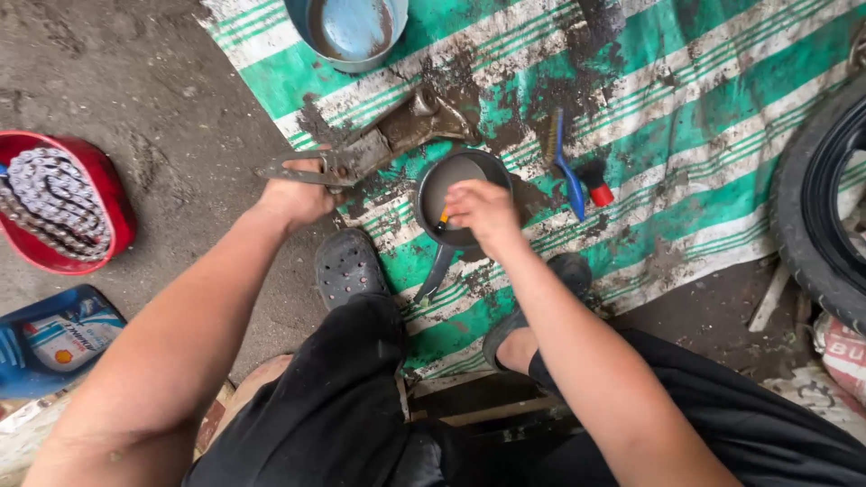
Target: The person scrubs a dirty metal motorcycle swingarm with a brush and liquid from a small pot. They dip the brush into the pot repeatedly and scrub various surfaces of the part, including the ends and the central beam, while sitting on a tarp.
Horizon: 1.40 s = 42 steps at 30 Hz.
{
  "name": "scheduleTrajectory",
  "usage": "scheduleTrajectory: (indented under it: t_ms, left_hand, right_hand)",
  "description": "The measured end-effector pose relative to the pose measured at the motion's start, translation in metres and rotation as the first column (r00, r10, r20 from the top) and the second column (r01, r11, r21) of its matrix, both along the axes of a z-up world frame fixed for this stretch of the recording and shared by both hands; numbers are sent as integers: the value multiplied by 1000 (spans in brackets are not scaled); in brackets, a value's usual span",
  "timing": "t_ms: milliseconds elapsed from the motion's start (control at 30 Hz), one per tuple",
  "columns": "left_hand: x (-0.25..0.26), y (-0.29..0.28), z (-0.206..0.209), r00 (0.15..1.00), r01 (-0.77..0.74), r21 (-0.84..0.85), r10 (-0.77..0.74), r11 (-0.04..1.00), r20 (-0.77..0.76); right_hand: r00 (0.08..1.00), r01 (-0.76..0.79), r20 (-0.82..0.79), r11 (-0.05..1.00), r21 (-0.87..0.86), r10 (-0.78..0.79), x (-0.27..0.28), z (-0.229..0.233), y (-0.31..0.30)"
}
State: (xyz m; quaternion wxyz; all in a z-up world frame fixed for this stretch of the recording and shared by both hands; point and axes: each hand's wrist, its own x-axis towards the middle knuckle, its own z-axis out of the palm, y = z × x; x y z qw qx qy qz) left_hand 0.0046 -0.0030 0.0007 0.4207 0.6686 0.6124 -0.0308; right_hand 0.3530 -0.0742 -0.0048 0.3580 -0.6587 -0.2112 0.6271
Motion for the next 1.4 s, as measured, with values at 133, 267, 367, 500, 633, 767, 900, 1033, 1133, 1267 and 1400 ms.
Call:
scheduleTrajectory:
  t_ms: [133,267,367,500,633,767,900,1033,1133,1267,1400]
  left_hand:
    - [11,1,24,1000,16,-60,-16,998,-8]
    - [8,-1,46,1000,9,-113,-6,994,28]
    - [8,-3,25,999,-42,-112,44,993,20]
    - [7,9,40,1000,-16,-54,17,998,9]
    - [6,2,35,995,-70,-43,73,997,72]
    - [14,12,55,989,-81,-66,88,995,122]
    - [35,9,104,962,-156,-130,180,979,207]
    - [37,11,75,959,-127,2,123,992,257]
    - [44,15,61,955,-118,61,96,991,280]
    - [47,14,30,956,-131,93,101,987,275]
    - [46,19,77,947,-153,70,126,986,295]
  right_hand:
    - [786,-384,450,905,-181,424,-24,-84,20]
    - [718,-564,428,819,-104,549,-35,23,25]
    - [834,-433,281,880,-198,474,-1,34,28]
    - [949,-308,4,924,-226,317,-6,-38,28]
    - [875,-287,321,921,-263,364,-25,-116,38]
    - [297,-603,590,626,-494,751,-5,-215,44]
    - [933,-244,-352,849,-468,74,-1,-45,44]
    - [925,-193,-370,944,-268,84,-14,79,57]
    - [965,-204,-188,975,-88,185,-53,115,72]
    - [953,-275,-114,960,53,279,-87,119,96]
    - [914,-373,192,926,54,357,-44,120,79]
